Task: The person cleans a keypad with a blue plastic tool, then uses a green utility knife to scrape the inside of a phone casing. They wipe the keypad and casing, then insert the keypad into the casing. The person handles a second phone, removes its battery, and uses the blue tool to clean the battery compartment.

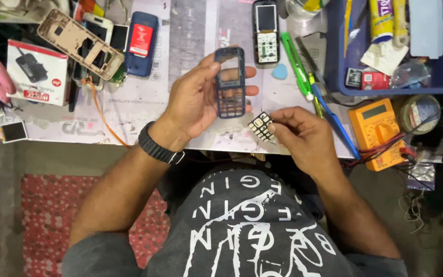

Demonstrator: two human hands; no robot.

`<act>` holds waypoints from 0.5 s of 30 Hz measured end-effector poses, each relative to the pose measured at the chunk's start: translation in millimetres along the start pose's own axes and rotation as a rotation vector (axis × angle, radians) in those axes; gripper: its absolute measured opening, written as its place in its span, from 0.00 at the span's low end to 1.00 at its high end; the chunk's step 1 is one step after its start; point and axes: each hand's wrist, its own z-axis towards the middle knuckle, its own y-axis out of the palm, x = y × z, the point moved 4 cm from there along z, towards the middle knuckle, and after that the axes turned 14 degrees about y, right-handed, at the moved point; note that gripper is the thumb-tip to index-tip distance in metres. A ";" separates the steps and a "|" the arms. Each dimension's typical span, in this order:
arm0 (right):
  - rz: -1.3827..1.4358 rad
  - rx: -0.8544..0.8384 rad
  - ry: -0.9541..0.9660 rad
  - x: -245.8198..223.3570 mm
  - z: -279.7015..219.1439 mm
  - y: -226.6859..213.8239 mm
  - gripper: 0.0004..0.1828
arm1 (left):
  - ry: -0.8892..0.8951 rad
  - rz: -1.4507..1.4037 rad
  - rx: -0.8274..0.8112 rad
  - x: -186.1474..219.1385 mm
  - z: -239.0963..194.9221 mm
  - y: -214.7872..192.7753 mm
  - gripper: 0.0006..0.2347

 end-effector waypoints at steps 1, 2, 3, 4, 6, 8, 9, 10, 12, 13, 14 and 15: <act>-0.168 0.079 -0.052 -4.6 -0.3 2.6 0.10 | -0.011 -0.026 -0.011 0.7 -2.2 -0.1 0.21; -0.337 0.157 -0.104 -10.1 -3.1 3.5 0.10 | -0.022 -0.053 -0.023 1.2 -4.6 -0.4 0.22; -0.506 0.242 -0.156 -16.5 -8.5 1.6 0.09 | -0.010 -0.068 -0.057 0.9 -5.6 0.4 0.22; -0.652 0.347 -0.235 -24.6 -15.8 -2.4 0.10 | 0.002 -0.082 -0.091 0.8 -6.9 0.8 0.23; -0.942 0.557 -0.399 -42.3 -31.4 -11.1 0.12 | 0.012 -0.089 -0.133 1.6 -7.9 -0.5 0.23; -1.084 0.644 -0.315 -50.5 -40.9 -25.0 0.14 | 0.008 -0.082 -0.138 -0.2 -10.8 -3.1 0.24; -1.153 0.686 -0.272 -53.1 -42.9 -30.4 0.16 | 0.006 -0.089 -0.148 0.3 -11.7 -4.3 0.24; -1.171 0.675 -0.281 -54.7 -43.1 -33.0 0.16 | 0.005 -0.097 -0.157 0.4 -12.3 -5.1 0.24; -1.216 0.667 -0.282 -51.7 -43.7 -37.9 0.16 | 0.003 -0.121 -0.175 -1.4 -14.0 -5.7 0.24; -1.246 0.684 -0.273 -48.8 -46.5 -42.5 0.17 | 0.001 -0.138 -0.189 -2.3 -14.0 -5.2 0.23; -1.277 0.701 -0.264 -44.4 -47.4 -45.6 0.17 | 0.000 -0.155 -0.202 -3.7 -13.6 -4.0 0.23; -1.302 0.713 -0.266 -39.7 -44.9 -46.6 0.18 | 0.003 -0.164 -0.210 -2.3 -14.4 -3.9 0.23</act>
